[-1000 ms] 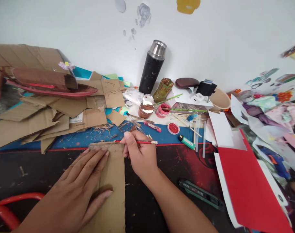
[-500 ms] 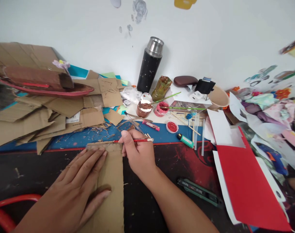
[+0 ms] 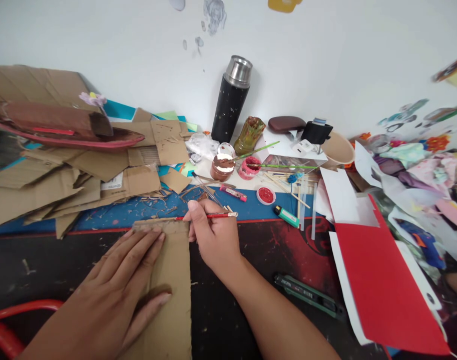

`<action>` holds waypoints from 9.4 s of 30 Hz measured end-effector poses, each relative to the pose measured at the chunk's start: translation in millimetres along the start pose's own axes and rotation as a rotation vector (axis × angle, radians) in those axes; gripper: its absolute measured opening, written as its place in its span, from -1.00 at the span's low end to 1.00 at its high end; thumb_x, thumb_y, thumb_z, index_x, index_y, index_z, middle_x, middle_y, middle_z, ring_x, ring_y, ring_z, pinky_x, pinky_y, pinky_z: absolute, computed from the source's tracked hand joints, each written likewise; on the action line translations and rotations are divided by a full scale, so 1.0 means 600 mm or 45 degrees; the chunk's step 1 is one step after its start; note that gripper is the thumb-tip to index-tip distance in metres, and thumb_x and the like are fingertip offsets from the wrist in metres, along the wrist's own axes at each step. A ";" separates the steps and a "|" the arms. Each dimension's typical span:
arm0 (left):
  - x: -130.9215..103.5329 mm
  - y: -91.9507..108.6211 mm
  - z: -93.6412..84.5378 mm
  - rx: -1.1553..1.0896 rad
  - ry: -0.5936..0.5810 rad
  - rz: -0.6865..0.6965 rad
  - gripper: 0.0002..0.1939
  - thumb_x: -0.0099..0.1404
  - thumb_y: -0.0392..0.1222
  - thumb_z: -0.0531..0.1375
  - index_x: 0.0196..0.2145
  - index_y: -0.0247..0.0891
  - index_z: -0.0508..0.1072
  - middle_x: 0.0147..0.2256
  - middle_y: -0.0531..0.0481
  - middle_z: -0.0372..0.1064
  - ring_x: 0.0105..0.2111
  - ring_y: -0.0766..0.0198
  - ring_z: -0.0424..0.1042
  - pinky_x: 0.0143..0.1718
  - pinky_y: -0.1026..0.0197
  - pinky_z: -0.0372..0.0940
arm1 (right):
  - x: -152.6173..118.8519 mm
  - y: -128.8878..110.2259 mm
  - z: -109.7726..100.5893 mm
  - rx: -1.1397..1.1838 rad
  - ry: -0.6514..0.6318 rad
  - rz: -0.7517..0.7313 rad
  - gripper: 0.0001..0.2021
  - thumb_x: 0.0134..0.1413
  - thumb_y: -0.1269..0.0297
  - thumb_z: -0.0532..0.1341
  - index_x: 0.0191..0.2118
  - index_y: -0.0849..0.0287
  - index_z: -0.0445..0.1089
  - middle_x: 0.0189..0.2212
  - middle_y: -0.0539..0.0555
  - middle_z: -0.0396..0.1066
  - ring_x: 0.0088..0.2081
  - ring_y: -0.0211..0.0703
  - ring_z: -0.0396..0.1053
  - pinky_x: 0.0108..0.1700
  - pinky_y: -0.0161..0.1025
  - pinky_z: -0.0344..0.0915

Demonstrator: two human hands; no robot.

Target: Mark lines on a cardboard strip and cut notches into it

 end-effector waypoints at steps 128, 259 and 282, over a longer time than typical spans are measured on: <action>0.005 0.004 -0.002 -0.016 0.056 0.017 -0.38 0.67 0.02 0.10 0.41 -0.54 0.47 0.29 -0.48 0.55 0.31 -0.26 0.51 0.43 -0.21 0.27 | -0.008 0.012 0.012 0.052 0.060 -0.131 -0.47 0.59 -0.25 0.24 -0.31 0.08 0.51 -0.62 -0.10 0.37 -0.60 -0.26 0.33 -0.52 -0.32 0.25; -0.018 0.086 -0.020 0.002 -0.001 0.193 -0.54 0.71 -0.08 0.10 0.27 -0.42 0.63 0.11 -0.31 0.66 0.17 -0.05 0.52 0.25 -0.07 0.25 | 0.000 0.027 0.002 0.068 -0.218 0.000 -0.42 0.43 -0.40 0.30 -0.24 0.10 0.53 -0.46 -0.04 0.48 -0.53 -0.27 0.42 -0.49 -0.32 0.31; -0.011 0.087 -0.028 0.002 0.011 0.193 -0.54 0.73 -0.12 0.05 0.24 -0.41 0.65 0.09 -0.28 0.68 0.13 -0.04 0.52 0.21 -0.06 0.26 | -0.002 0.025 0.002 0.061 -0.214 0.017 -0.41 0.43 -0.41 0.29 -0.24 0.09 0.53 -0.45 -0.03 0.49 -0.52 -0.26 0.43 -0.50 -0.32 0.30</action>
Point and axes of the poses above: each hand's wrist, its own x-axis towards the middle knuckle, its own z-axis out of the palm, y = z × x, the point moved 1 cm from there along x, towards the middle knuckle
